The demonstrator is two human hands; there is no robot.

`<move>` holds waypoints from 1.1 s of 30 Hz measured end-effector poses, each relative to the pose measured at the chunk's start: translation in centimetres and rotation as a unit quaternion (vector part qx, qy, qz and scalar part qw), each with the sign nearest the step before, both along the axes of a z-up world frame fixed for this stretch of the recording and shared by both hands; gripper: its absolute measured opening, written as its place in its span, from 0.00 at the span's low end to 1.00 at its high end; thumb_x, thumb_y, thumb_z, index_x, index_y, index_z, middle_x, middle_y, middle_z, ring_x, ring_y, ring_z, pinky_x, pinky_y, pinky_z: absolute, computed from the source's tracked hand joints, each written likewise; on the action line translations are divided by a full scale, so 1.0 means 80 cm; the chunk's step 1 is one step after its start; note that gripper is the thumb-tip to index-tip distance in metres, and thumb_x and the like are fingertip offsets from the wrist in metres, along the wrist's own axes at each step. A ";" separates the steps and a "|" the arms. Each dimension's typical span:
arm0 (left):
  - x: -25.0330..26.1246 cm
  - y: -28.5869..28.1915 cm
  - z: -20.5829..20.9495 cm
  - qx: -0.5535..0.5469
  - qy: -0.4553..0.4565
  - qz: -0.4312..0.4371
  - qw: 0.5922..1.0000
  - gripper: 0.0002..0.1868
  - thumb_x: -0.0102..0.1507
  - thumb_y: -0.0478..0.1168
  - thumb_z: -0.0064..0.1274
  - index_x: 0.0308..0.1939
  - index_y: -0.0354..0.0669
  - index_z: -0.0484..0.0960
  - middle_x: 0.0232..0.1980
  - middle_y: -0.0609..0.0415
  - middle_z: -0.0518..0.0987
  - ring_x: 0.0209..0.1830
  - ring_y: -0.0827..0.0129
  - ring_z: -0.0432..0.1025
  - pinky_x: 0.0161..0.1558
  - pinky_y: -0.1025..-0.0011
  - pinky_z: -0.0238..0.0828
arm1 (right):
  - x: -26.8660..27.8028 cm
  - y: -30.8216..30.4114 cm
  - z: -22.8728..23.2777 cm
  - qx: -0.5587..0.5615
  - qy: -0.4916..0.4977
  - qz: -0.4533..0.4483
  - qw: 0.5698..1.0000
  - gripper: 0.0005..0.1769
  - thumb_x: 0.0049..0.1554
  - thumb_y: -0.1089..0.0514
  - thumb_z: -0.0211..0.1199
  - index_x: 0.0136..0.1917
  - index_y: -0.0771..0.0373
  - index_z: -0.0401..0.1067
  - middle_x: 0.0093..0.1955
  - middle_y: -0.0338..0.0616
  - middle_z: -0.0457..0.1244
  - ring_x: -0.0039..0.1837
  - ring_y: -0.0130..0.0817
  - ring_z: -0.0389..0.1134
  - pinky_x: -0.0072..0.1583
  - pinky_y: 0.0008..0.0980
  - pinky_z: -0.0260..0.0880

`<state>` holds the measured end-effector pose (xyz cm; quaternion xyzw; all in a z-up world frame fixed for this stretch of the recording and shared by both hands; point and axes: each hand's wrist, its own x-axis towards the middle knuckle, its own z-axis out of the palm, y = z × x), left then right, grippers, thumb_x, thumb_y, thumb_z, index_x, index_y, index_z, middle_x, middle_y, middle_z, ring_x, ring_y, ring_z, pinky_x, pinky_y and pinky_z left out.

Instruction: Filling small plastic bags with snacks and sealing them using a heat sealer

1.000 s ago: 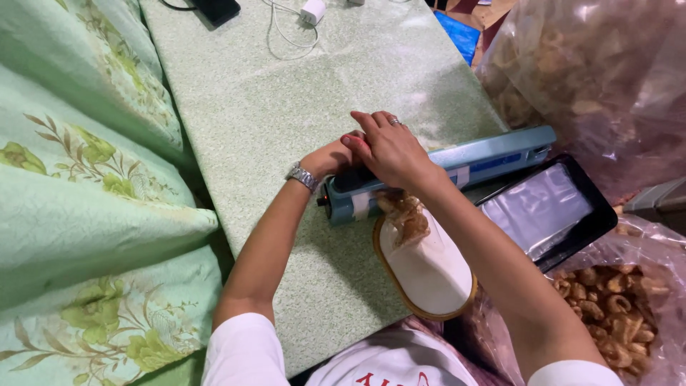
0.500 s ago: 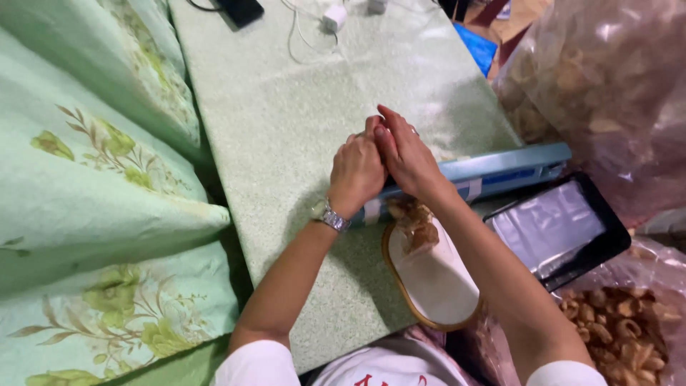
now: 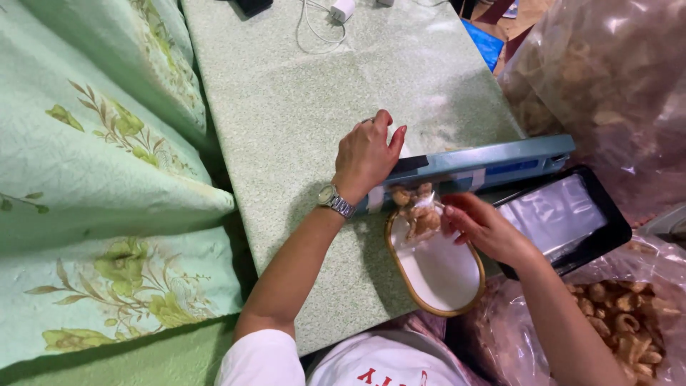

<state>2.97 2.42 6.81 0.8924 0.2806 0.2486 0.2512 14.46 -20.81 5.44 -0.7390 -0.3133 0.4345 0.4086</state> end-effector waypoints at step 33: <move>0.030 -0.020 0.135 0.254 -0.091 -0.066 0.961 0.15 0.66 0.52 0.47 0.39 0.44 0.71 0.33 0.52 0.74 0.33 0.58 0.72 0.28 0.62 0.69 | -0.033 -0.011 -0.044 0.223 0.294 -0.064 0.927 0.45 0.47 0.66 0.64 0.75 0.61 0.50 0.67 0.47 0.59 0.62 0.38 0.64 0.62 0.40 0.66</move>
